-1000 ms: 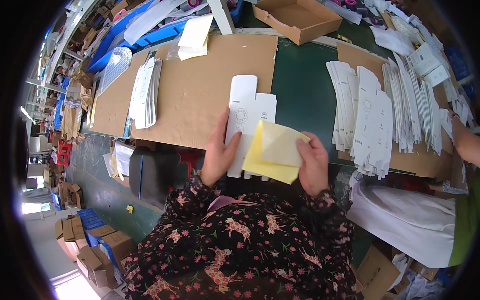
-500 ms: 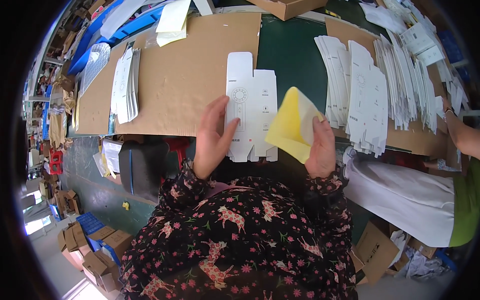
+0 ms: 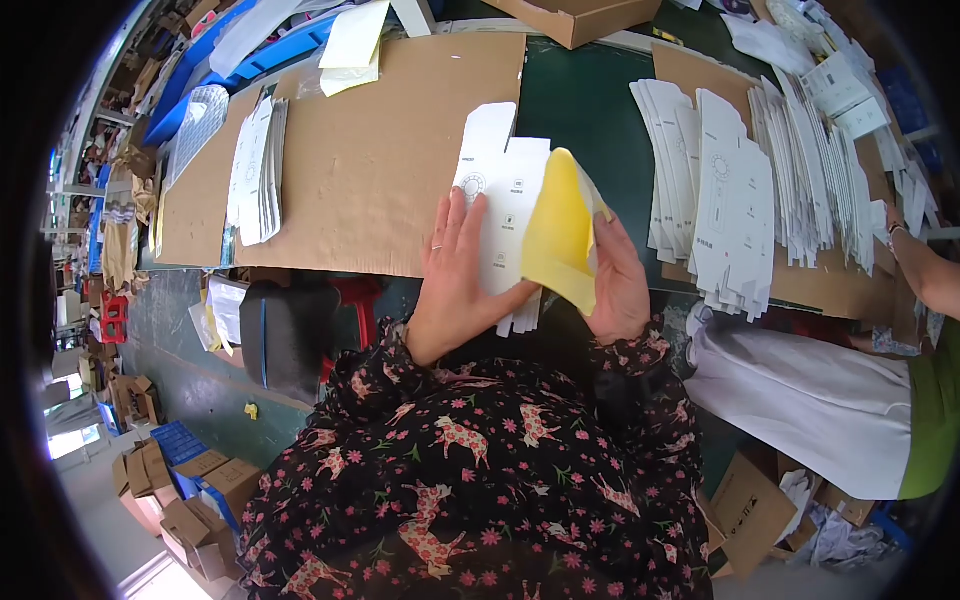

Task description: The person picks up a flat box, peels a sticker from a sheet, and presses it onto the box. They then set the box aside and repeat the process with another box and sticker.

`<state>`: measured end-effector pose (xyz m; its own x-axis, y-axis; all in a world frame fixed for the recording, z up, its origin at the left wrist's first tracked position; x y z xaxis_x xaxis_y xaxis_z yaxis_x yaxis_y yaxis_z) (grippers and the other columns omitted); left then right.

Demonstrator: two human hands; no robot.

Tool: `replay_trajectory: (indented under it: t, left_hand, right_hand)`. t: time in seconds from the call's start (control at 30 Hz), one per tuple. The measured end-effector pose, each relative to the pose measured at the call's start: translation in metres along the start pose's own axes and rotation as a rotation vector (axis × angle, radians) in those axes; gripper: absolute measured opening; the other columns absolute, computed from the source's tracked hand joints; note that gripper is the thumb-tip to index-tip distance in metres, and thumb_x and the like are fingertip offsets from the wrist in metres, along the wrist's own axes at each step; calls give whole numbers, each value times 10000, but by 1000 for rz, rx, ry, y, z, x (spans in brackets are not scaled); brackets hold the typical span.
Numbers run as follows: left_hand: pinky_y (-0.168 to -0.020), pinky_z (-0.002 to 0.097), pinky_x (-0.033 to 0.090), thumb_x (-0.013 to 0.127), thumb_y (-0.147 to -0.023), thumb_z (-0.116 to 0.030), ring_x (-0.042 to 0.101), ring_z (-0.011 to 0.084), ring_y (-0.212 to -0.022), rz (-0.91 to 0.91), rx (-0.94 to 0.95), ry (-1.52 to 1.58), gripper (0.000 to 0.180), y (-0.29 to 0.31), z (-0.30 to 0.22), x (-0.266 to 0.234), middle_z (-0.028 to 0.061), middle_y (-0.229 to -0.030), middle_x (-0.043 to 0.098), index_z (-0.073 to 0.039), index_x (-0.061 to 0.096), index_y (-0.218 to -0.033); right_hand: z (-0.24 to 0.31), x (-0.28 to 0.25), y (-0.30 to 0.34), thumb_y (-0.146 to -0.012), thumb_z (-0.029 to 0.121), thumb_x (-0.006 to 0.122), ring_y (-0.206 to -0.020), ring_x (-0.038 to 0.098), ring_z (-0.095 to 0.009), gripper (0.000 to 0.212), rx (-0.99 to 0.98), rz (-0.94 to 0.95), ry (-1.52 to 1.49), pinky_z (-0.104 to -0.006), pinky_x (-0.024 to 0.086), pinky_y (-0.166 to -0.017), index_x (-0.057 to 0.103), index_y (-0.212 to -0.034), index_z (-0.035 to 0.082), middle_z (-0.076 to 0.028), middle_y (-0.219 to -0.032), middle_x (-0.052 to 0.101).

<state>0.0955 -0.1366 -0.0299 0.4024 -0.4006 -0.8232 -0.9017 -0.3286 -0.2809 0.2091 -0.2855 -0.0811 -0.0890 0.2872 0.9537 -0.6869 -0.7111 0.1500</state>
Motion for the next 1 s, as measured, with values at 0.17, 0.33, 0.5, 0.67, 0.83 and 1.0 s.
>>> replay_trajectory:
  t: [0.17,0.33,0.5,0.67,0.83,1.0]
  left_hand:
    - [-1212,590,301,790,-879,-381,322,456,-1538,40,-161,683,924,-10,39,-18,299,-1665,311,28,355,-1585]
    - [-1160,681,339,670,-932,-499,446,432,-1441,-59,-373,1672,842,10,101,-39,213,-1619,429,-26,410,-1577]
    - [-1097,735,381,593,-957,-629,526,446,-1345,-165,-250,2361,825,23,114,-52,189,-1560,503,-57,474,-1541]
    - [-1094,714,393,574,-966,-666,532,458,-1328,-328,-366,2225,844,37,133,-47,192,-1544,517,-68,466,-1552]
    - [-1110,661,408,552,-978,-674,525,433,-1345,-290,-261,2295,845,34,128,-48,188,-1552,512,-67,459,-1558]
    - [-1143,599,409,535,-1004,-637,537,410,-1356,-334,-260,2338,804,40,139,-43,189,-1545,529,-52,467,-1551]
  right_hand:
    - [-7,18,-9,-1103,141,447,-1269,655,-319,418,50,51,-4,-686,163,-1291,499,-1506,46,-121,-1367,678]
    - [-5,-3,0,-1068,130,498,-1240,658,-299,401,3,-115,65,-687,134,-1296,549,-1458,53,-103,-1294,715]
    - [-4,8,8,-1038,129,554,-1122,650,-246,331,7,-14,7,-672,166,-1297,620,-1352,49,-80,-1188,726]
    - [-4,1,8,-1027,122,575,-1003,605,-210,265,3,-58,10,-654,187,-1299,652,-1269,46,-59,-1062,694]
    - [-1,-5,13,-1022,104,580,-959,565,-186,243,-2,-127,-9,-649,198,-1298,640,-1245,30,-41,-981,620]
    - [-1,-4,15,-1011,96,600,-948,561,-180,237,-9,-122,10,-644,220,-1293,630,-1234,23,-39,-994,596]
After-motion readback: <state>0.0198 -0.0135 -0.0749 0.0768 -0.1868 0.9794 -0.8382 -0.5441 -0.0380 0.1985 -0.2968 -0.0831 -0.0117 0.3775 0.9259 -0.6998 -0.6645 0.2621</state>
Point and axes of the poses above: each hand's wrist, its own y-axis away from the middle knuckle, its own x-axis out of the palm, z = x × y, the point moved 7 cm from there along -y, towards the middle knuckle
